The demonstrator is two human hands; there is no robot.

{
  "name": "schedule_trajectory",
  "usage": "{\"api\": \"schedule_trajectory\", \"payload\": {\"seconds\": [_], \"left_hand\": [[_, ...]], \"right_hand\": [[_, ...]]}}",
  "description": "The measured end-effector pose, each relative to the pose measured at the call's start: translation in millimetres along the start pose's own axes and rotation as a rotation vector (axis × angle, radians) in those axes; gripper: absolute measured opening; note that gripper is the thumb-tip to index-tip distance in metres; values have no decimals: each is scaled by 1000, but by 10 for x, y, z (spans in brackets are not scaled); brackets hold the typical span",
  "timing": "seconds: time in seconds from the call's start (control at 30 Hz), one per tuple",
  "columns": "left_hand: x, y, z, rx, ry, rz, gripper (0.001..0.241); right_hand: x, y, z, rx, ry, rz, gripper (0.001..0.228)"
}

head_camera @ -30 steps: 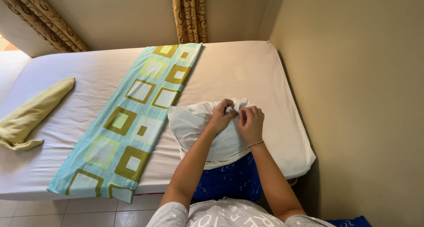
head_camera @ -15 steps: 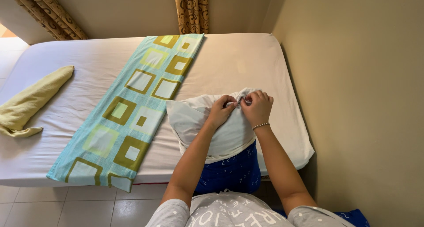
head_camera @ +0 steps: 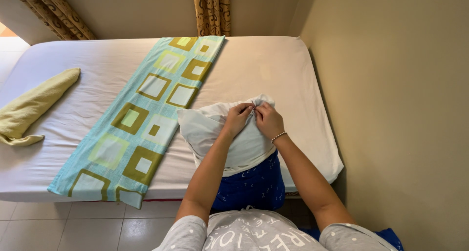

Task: The person inserts a blue pillow into a white pillowcase on a bed. They pull the case over the pillow, tuck the edges, and smooth the surface before placing the finished pillow on the bed.

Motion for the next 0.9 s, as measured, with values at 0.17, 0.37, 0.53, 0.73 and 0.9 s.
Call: {"api": "schedule_trajectory", "payload": {"seconds": [0.17,0.37,0.53,0.73,0.9], "left_hand": [[-371,-86,120,46,251,-15,22],[-249,-92,52,27,252,57,21],[-421,-133,7,-15,315,43,22],[-619,-171,132,80,537,86,20],[-755,-339,-199,-71,674,309,31]], "right_hand": [[-198,26,160,-36,-63,-1,23],[-262,-3,215,167,-97,155,25],[-284,11,258,46,-262,-15,32],[-616,60,453,163,-287,235,48],[-725,142,235,-3,-25,51,29]]}}
Point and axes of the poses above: each hand's wrist, its own y-axis towards the middle knuckle, its own z-axis out of the palm, x = y × z, the point moved 8 cm from there along y, towards the middle knuckle, and after that the axes turned 5 degrees about x, right-handed, at the moved point
